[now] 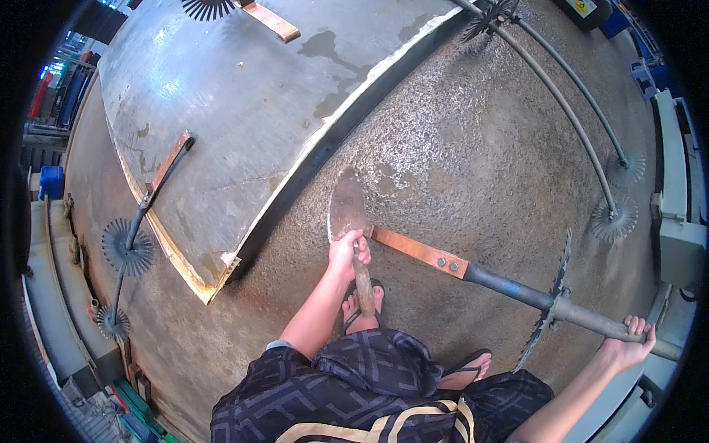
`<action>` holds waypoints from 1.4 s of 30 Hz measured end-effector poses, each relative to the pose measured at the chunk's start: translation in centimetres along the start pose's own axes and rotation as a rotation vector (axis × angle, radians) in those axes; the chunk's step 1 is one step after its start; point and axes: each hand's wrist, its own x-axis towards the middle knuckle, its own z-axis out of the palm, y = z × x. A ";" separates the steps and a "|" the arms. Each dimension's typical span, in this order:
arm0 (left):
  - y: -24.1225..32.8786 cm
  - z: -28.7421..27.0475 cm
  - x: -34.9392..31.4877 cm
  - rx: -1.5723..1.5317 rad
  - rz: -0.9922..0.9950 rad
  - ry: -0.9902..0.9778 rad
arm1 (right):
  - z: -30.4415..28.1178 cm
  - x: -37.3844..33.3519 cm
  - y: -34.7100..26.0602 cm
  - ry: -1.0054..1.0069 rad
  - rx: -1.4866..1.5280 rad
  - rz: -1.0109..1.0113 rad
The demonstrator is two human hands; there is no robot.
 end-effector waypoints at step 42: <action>-0.2 -0.4 0.5 0.226 0.057 0.056 | 0.0 -0.1 1.0 0.081 0.039 -0.005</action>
